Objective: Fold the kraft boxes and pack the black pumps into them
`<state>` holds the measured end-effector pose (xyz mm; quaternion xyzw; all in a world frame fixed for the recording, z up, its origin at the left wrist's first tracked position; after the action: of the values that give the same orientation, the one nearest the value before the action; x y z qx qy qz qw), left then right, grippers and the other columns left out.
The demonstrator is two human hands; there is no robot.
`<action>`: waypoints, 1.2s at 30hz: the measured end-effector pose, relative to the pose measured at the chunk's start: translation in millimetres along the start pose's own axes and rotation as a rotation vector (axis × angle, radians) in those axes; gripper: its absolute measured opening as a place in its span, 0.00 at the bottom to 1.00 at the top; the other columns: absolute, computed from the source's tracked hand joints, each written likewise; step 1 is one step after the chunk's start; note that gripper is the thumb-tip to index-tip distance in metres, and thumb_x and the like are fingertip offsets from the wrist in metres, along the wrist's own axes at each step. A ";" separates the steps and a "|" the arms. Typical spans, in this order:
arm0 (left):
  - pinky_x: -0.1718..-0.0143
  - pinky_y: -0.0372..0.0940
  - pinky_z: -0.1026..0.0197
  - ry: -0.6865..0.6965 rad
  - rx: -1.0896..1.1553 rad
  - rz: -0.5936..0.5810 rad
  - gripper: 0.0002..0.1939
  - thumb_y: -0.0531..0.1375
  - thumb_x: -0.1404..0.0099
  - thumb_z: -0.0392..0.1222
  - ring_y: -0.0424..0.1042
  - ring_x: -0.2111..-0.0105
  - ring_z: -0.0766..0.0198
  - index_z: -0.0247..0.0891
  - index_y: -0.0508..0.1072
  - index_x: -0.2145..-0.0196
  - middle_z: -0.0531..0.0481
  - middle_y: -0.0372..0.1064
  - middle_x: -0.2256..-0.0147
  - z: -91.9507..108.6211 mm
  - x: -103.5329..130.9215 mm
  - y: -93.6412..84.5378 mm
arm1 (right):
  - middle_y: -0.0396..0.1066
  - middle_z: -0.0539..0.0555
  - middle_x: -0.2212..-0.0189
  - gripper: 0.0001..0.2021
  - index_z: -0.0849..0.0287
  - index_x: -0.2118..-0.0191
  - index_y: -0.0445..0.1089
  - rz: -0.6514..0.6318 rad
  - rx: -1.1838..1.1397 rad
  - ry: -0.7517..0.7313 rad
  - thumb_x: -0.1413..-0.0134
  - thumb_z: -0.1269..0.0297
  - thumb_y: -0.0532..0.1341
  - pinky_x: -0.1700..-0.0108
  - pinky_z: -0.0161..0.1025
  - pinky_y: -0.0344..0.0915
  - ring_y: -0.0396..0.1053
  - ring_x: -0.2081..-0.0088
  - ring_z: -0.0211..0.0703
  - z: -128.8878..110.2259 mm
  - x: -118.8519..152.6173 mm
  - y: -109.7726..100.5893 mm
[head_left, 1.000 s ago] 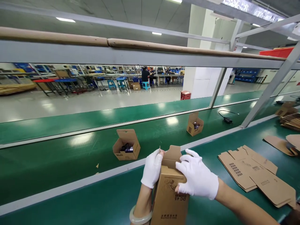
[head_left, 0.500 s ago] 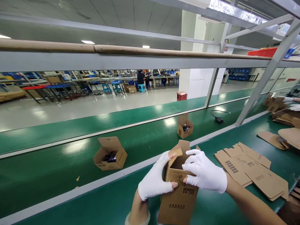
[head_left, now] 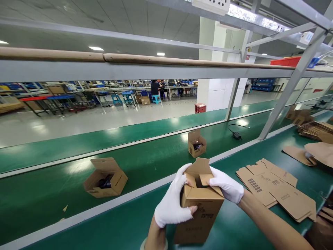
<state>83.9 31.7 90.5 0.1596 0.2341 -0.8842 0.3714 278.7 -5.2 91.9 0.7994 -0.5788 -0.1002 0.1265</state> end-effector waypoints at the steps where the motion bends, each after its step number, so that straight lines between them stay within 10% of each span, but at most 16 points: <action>1: 0.45 0.55 0.47 0.006 -0.035 0.004 0.23 0.65 0.51 0.46 0.55 0.43 0.45 0.41 0.60 0.61 0.42 0.41 0.39 0.2 0.7 0.0 | 0.66 0.57 0.48 0.28 0.57 0.46 0.63 0.008 0.000 0.012 0.53 0.62 0.68 0.46 0.49 0.60 0.65 0.49 0.53 2.4 -1.7 0.2; 8: 0.51 0.58 0.49 0.086 -0.021 0.000 0.23 0.64 0.50 0.48 0.60 0.52 0.52 0.42 0.59 0.60 0.44 0.56 0.51 2.1 4.7 -1.8 | 0.59 0.59 0.43 0.29 0.59 0.45 0.63 -0.249 0.075 0.046 0.54 0.59 0.67 0.40 0.49 0.52 0.56 0.41 0.53 -17.6 -7.3 -21.7; 14: 0.55 0.58 0.53 0.102 -0.057 -0.067 0.22 0.65 0.51 0.47 0.60 0.58 0.55 0.42 0.59 0.62 0.46 0.60 0.56 2.9 1.8 6.6 | 0.71 0.53 0.55 0.25 0.52 0.46 0.65 -0.289 1.011 0.178 0.52 0.59 0.64 0.55 0.42 0.64 0.69 0.55 0.50 -49.8 -12.8 1.4; 23: 0.56 0.59 0.52 0.105 -0.171 -0.073 0.23 0.60 0.53 0.37 0.60 0.58 0.54 0.42 0.62 0.58 0.47 0.61 0.59 13.5 0.7 5.4 | 0.72 0.49 0.66 0.15 0.53 0.57 0.61 -0.171 1.684 0.025 0.50 0.58 0.62 0.72 0.36 0.53 0.70 0.68 0.49 -41.3 -17.8 36.8; 36: 0.53 0.59 0.48 0.129 0.194 0.054 0.26 0.64 0.47 0.54 0.61 0.55 0.51 0.42 0.64 0.54 0.45 0.56 0.56 -14.0 2.5 1.0 | 0.70 0.49 0.64 0.21 0.52 0.52 0.60 -0.026 1.608 -0.056 0.52 0.61 0.63 0.68 0.37 0.54 0.68 0.65 0.49 -44.3 -7.5 32.8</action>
<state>84.5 37.1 77.3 0.2576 0.1665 -0.8802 0.3623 260.5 -4.0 144.5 0.6498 -0.4673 0.3257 -0.5034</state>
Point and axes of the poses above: each hand's wrist, its own x-axis away from the middle knuckle, its own y-axis out of the palm, z = x × y, the point moved 2 cm from there along -x, towards the middle knuckle
